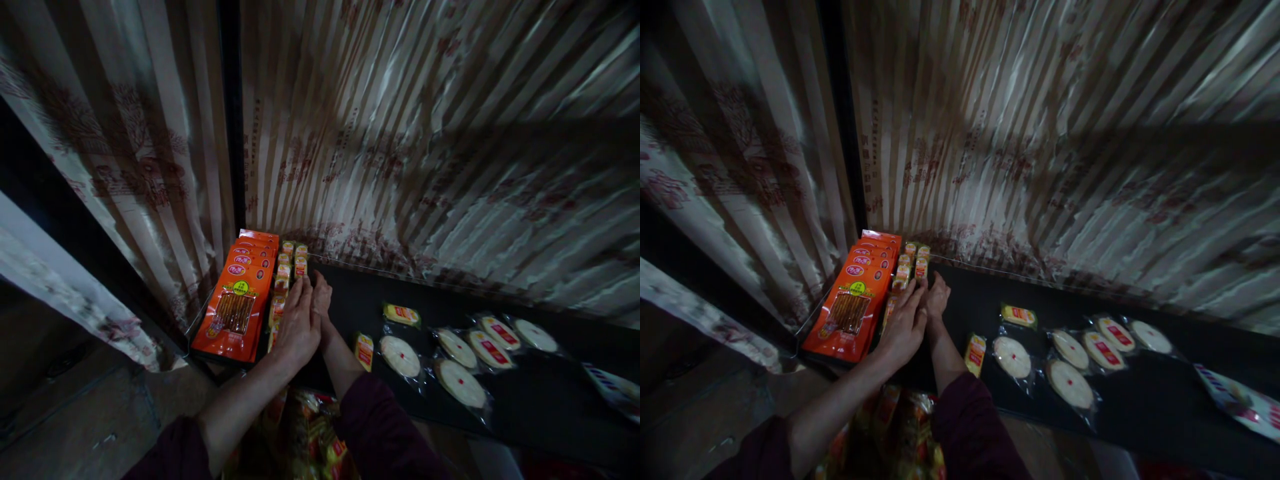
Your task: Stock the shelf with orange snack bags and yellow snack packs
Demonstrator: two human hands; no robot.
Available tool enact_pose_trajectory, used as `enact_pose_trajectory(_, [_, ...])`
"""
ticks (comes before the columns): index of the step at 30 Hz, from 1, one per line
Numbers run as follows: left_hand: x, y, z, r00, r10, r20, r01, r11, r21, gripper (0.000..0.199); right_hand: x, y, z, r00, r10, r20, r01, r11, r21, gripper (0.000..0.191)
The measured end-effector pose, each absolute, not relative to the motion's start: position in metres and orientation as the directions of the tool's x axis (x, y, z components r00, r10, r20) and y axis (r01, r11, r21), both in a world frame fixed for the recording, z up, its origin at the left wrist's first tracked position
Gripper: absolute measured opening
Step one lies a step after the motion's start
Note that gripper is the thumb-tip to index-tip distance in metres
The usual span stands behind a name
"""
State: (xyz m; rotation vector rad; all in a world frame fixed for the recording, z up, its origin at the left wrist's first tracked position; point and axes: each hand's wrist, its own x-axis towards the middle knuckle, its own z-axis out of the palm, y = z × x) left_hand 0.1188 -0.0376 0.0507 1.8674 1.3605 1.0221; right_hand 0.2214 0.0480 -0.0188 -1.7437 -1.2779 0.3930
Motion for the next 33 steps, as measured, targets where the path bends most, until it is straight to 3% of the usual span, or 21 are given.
enact_pose_trajectory(2, [0.106, -0.054, 0.041, 0.148, 0.954, 0.260, 0.564, -0.297, 0.771, 0.053, 0.214, 0.038, -0.014, 0.481, 0.844, 0.240, 0.582, -0.102, -0.807, 0.049])
enact_pose_trajectory(6, [0.080, -0.088, 0.011, 0.058, 0.928, 0.367, 0.648, -0.315, 0.693, 0.051, 0.194, 0.009, -0.010, 0.541, 0.780, 0.314, 0.506, -0.003, -0.863, 0.047])
enact_pose_trajectory(9, [0.065, -0.111, -0.009, -0.011, 0.917, 0.400, 0.698, -0.279, 0.660, 0.056, 0.181, -0.011, -0.013, 0.531, 0.806, 0.262, 0.382, 0.049, -0.923, 0.046])
enact_pose_trajectory(17, [0.061, -0.121, -0.030, 0.082, 0.893, 0.443, 0.761, -0.343, 0.550, 0.072, 0.164, -0.026, -0.020, 0.466, 0.875, 0.128, 0.180, 0.048, -0.983, 0.051])
enact_pose_trajectory(33, [0.057, -0.092, -0.044, 0.125, 0.895, 0.428, 0.684, -0.390, 0.616, 0.068, 0.140, -0.030, -0.016, 0.411, 0.907, 0.089, 0.160, 0.024, -0.987, 0.059])
